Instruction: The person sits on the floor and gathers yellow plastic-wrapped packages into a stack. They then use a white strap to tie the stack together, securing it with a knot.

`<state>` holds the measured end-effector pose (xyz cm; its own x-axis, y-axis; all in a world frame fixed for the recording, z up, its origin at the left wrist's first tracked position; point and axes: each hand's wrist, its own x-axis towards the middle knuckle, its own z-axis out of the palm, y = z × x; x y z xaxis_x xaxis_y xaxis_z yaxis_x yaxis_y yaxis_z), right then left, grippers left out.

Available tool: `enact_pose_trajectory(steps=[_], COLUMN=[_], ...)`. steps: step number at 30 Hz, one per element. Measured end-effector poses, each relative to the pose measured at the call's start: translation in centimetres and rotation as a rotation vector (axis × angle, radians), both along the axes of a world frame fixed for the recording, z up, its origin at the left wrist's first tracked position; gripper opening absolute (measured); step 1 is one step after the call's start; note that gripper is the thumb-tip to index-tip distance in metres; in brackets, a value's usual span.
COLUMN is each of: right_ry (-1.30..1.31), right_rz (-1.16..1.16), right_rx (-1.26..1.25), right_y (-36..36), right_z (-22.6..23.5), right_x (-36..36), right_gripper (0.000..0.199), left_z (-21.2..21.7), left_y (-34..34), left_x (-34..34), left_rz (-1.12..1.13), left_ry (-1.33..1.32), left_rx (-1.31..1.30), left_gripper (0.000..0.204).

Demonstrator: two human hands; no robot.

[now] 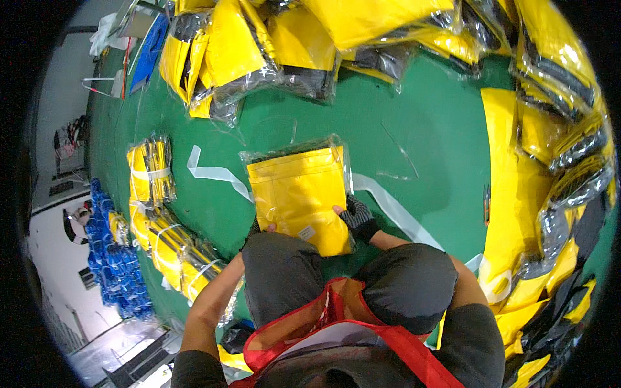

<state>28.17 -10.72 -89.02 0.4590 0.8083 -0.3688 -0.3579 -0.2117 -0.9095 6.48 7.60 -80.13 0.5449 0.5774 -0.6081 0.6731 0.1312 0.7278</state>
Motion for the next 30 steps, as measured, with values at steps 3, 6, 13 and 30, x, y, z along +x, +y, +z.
enact_pose_trajectory(steps=[3, 6, 13, 30], right_ry=[-0.123, -0.344, -0.208, -0.554], right_rz=[0.243, 0.315, 0.386, 0.484], right_rx=[-0.056, -0.252, -0.212, -0.129], right_y=[0.8, 0.5, 1.2, 34.0], right_z=[2.2, 4.5, 1.0, 19.9], right_x=[-0.9, 3.3, 0.3, 14.3], right_gripper=[0.038, 0.041, 0.044, 0.045], left_z=[-5.2, 0.6, 2.3, 10.0], left_y=[2.6, 4.4, 8.2, 56.1], left_x=[-10.1, 0.7, 12.1, 14.6], left_rz=[0.126, -0.169, -0.805, 0.162], left_ry=[0.089, 0.185, 0.060, -0.007], left_rx=[-0.128, 0.892, 0.977, 1.440], left_gripper=[0.073, 0.077, 0.071, 0.065])
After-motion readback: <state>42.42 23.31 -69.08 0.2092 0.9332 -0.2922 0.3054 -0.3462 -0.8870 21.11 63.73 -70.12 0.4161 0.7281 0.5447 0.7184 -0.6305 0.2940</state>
